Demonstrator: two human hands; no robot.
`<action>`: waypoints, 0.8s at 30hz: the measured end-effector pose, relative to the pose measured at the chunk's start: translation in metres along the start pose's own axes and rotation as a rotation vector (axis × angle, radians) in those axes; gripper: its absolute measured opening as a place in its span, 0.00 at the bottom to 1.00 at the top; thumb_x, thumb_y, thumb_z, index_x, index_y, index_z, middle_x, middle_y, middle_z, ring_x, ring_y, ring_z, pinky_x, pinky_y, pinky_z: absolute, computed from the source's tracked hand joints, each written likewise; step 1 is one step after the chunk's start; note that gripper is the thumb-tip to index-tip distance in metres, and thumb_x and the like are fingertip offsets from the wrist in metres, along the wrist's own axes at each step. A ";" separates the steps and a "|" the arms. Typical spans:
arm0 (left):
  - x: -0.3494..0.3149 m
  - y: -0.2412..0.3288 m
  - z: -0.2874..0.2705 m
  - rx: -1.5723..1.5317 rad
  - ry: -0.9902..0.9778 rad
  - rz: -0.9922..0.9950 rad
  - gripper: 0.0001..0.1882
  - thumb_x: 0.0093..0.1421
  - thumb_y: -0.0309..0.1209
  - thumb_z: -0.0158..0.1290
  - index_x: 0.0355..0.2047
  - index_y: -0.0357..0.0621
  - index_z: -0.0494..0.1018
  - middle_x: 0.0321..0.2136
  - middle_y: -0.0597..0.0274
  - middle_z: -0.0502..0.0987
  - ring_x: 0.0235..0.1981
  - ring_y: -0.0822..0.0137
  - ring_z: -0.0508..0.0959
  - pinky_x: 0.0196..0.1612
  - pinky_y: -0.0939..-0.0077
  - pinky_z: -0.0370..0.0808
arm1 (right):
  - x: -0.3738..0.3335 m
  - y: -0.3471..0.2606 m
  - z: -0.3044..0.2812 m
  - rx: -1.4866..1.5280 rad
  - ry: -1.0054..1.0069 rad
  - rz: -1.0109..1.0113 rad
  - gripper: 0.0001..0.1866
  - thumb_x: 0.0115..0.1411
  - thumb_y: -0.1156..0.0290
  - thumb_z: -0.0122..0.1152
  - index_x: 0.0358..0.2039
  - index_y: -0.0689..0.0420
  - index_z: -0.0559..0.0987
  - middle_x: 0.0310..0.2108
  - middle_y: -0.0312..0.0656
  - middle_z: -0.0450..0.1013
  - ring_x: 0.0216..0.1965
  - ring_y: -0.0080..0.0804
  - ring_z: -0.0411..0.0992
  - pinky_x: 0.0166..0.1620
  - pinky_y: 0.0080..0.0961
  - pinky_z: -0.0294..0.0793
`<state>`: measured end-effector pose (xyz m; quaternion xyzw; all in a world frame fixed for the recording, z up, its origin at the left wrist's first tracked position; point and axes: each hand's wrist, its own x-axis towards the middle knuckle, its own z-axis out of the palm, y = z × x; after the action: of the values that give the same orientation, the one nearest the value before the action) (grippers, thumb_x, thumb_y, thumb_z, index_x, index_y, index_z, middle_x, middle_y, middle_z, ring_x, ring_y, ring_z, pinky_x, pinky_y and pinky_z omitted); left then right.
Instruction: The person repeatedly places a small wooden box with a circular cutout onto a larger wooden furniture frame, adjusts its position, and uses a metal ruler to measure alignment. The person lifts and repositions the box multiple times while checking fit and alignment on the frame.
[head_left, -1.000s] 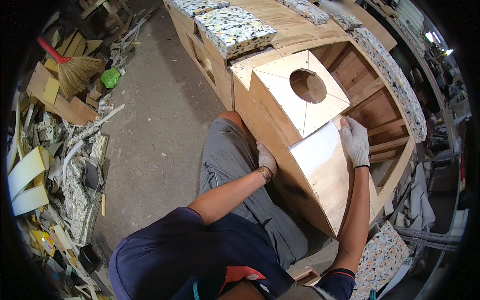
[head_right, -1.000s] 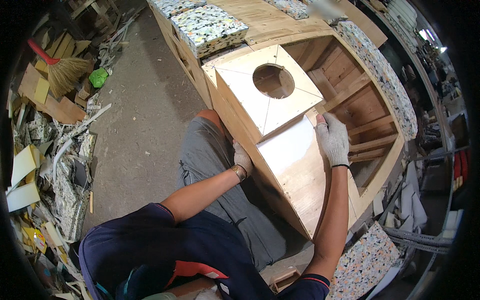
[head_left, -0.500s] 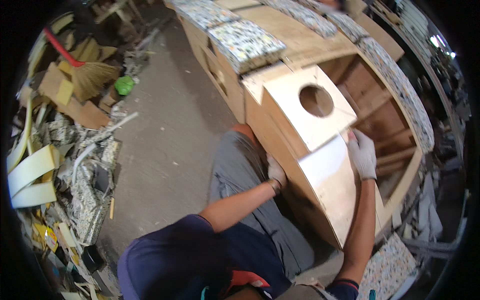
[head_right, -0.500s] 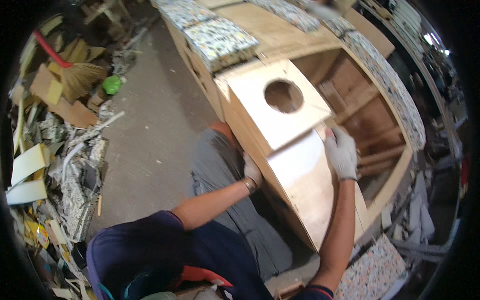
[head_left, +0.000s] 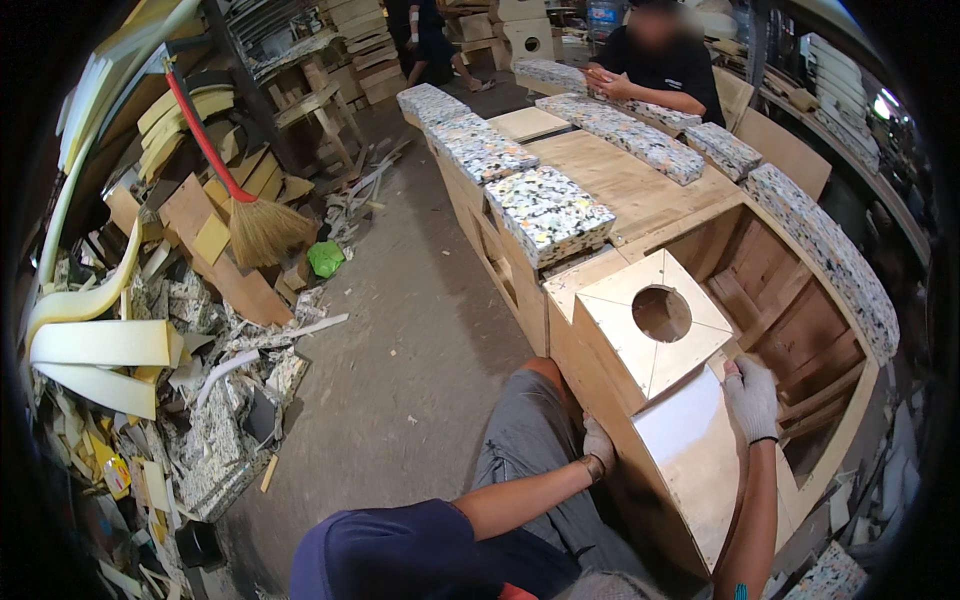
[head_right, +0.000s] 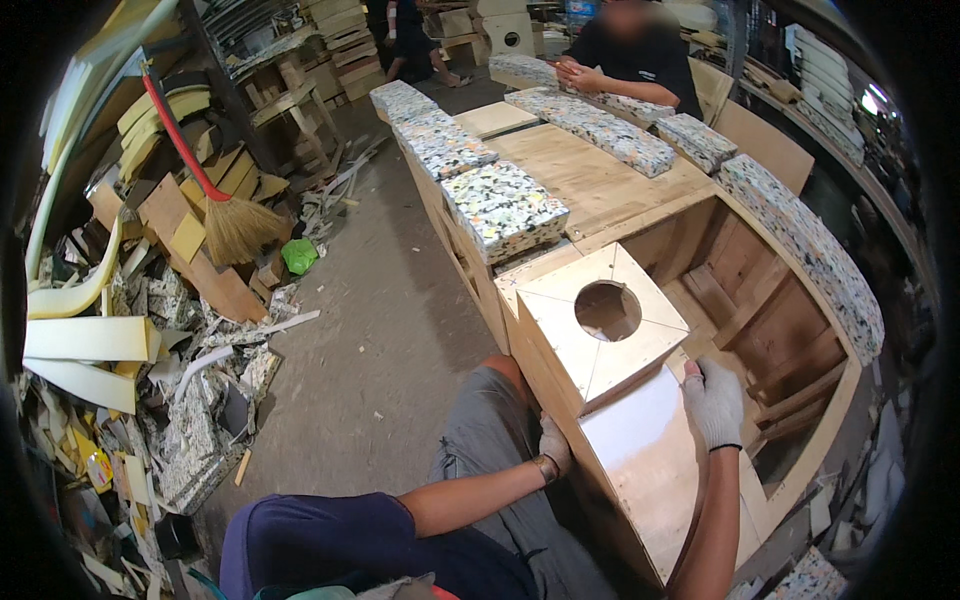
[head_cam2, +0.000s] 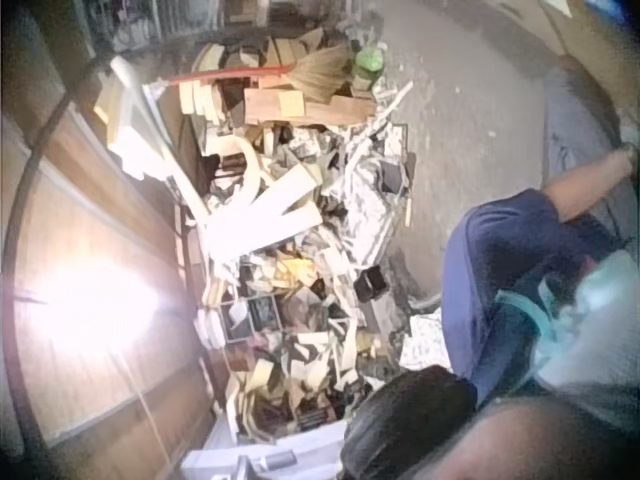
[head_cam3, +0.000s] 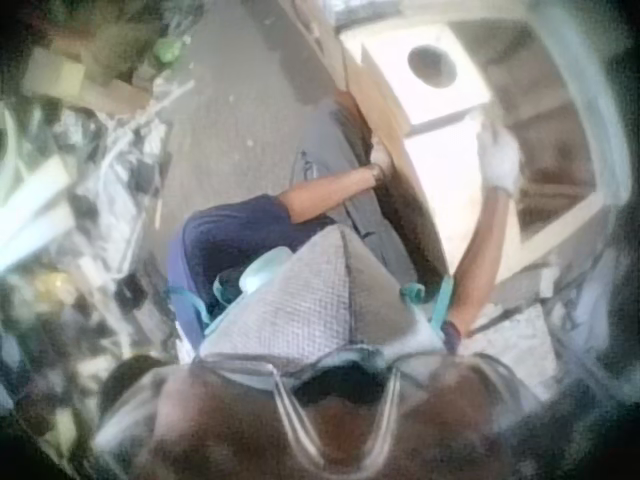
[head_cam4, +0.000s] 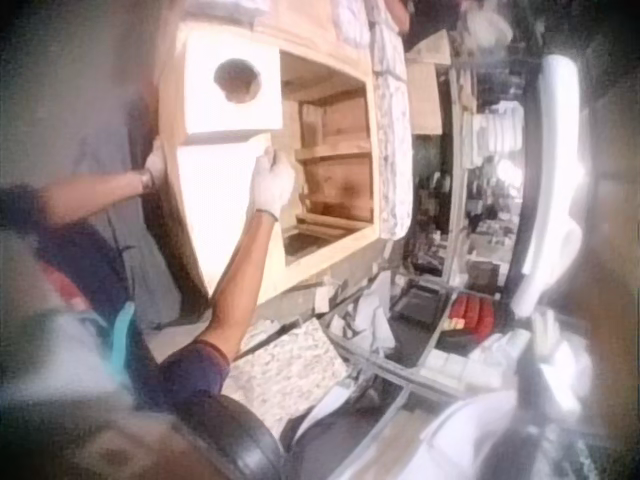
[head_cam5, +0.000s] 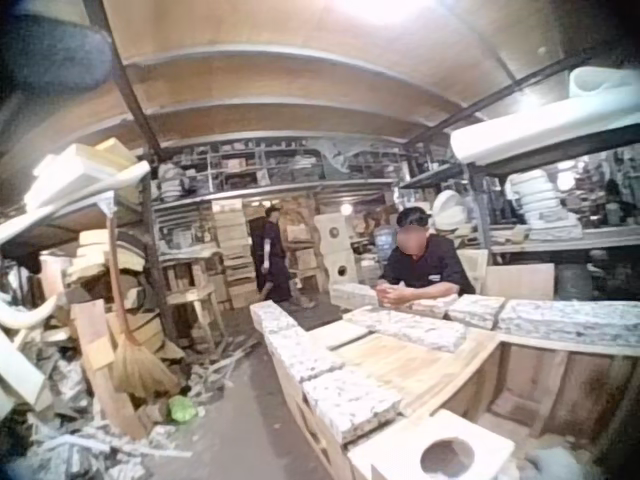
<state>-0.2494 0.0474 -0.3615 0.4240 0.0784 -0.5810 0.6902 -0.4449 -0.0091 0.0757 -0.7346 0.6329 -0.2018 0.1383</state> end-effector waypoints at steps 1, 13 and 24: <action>-0.002 0.005 0.001 -0.075 -0.023 -0.023 0.24 0.80 0.49 0.40 0.64 0.51 0.75 0.61 0.69 0.77 0.62 0.63 0.74 0.62 0.68 0.70 | 0.000 -0.003 -0.001 -0.012 -0.004 -0.004 0.22 0.73 0.54 0.55 0.34 0.62 0.80 0.31 0.61 0.78 0.36 0.66 0.77 0.38 0.52 0.74; 0.017 0.029 -0.026 -1.057 -0.445 -0.334 0.41 0.70 0.68 0.43 0.68 0.50 0.73 0.62 0.58 0.77 0.64 0.55 0.74 0.67 0.67 0.70 | 0.004 -0.006 0.008 -0.090 0.016 -0.051 0.22 0.72 0.52 0.53 0.36 0.58 0.83 0.34 0.60 0.80 0.40 0.65 0.79 0.43 0.58 0.75; -0.001 0.060 -0.009 -0.169 -0.178 -0.054 0.40 0.70 0.66 0.44 0.68 0.49 0.72 0.64 0.62 0.75 0.63 0.57 0.74 0.67 0.66 0.70 | 0.007 -0.012 0.012 -0.005 0.069 -0.094 0.19 0.71 0.54 0.57 0.36 0.60 0.82 0.33 0.61 0.80 0.40 0.65 0.79 0.41 0.56 0.75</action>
<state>-0.1937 0.0521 -0.3368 0.3088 0.0768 -0.6261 0.7119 -0.4280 -0.0150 0.0709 -0.7563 0.6027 -0.2316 0.1050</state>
